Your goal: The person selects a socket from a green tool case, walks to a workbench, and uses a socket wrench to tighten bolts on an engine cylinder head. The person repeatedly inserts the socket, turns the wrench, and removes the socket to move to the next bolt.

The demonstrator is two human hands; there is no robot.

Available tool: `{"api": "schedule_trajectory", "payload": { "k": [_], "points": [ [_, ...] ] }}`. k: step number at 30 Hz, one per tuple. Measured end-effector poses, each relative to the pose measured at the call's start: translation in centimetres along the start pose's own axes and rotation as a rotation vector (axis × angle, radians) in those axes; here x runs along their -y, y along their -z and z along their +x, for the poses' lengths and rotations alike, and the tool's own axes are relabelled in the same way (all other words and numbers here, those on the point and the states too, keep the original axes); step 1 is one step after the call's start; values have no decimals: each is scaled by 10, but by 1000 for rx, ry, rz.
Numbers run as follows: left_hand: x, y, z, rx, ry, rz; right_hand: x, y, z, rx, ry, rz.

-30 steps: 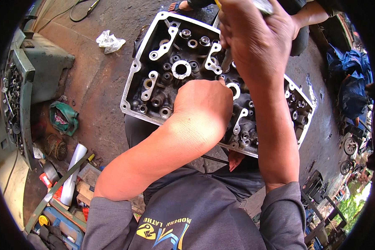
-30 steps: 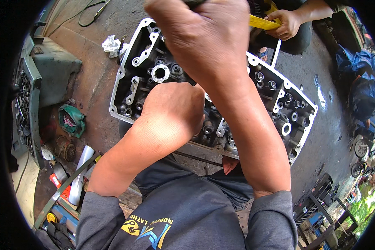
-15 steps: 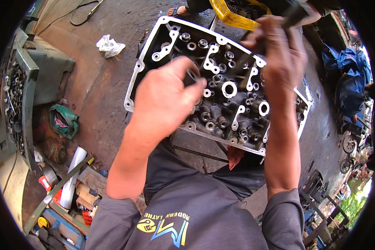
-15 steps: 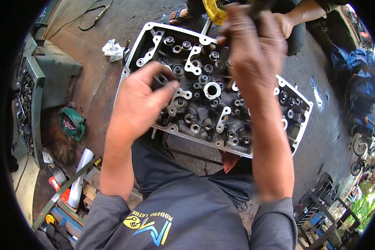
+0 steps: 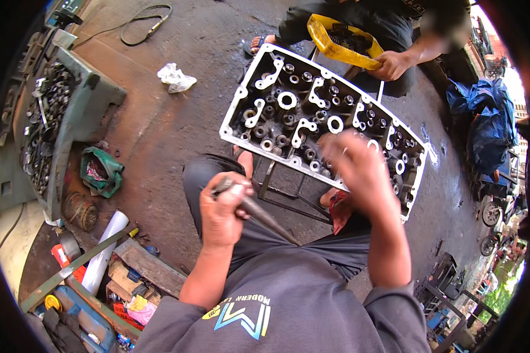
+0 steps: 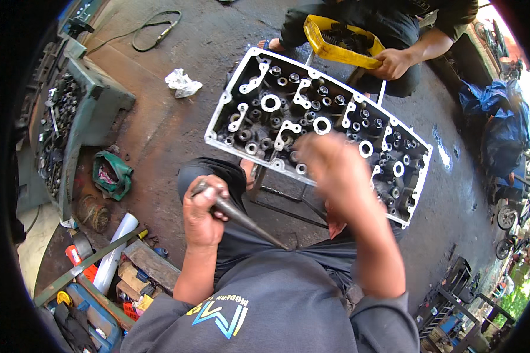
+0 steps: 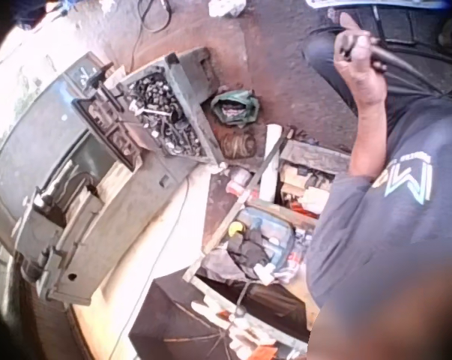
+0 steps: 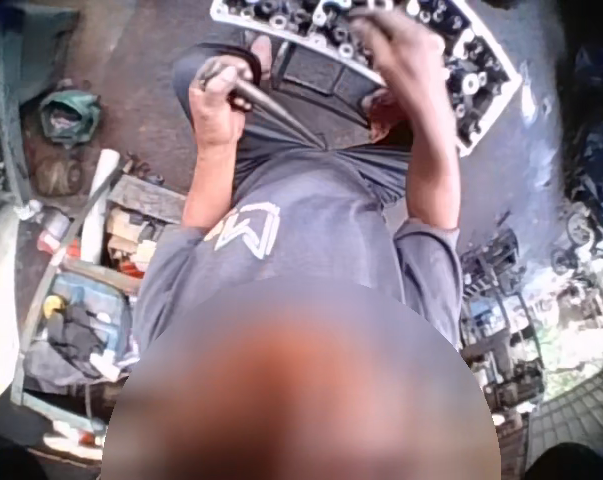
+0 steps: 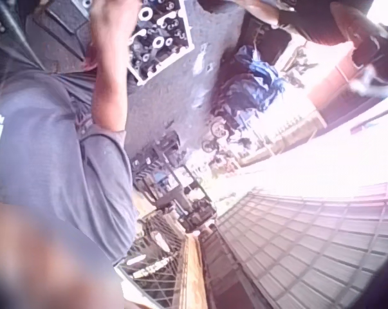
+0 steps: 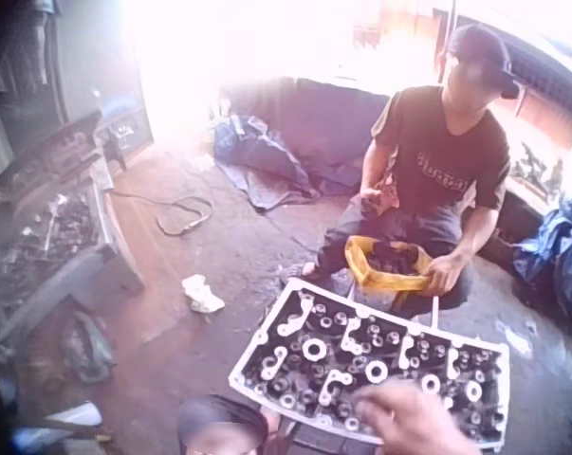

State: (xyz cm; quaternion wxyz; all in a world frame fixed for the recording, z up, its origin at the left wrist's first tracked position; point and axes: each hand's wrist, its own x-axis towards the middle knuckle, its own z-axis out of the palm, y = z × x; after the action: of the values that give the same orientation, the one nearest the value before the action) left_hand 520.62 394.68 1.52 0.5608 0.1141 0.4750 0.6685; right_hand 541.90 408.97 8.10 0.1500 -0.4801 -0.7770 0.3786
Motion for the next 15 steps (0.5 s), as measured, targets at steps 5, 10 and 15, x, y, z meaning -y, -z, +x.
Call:
{"api": "schedule_trajectory", "payload": {
  "k": [5, 10, 15],
  "points": [
    [-8, 108, 4, -188, -68, -67, -46, 0, 94, 29, -71, -685],
    [-8, 167, -7, -36, -63, -29, -50, -21, 129, 69, -342, -761],
    [-6, 174, -11, 50, -43, -75, -58, -26, 121, -20, -311, -653]
  ]
}}
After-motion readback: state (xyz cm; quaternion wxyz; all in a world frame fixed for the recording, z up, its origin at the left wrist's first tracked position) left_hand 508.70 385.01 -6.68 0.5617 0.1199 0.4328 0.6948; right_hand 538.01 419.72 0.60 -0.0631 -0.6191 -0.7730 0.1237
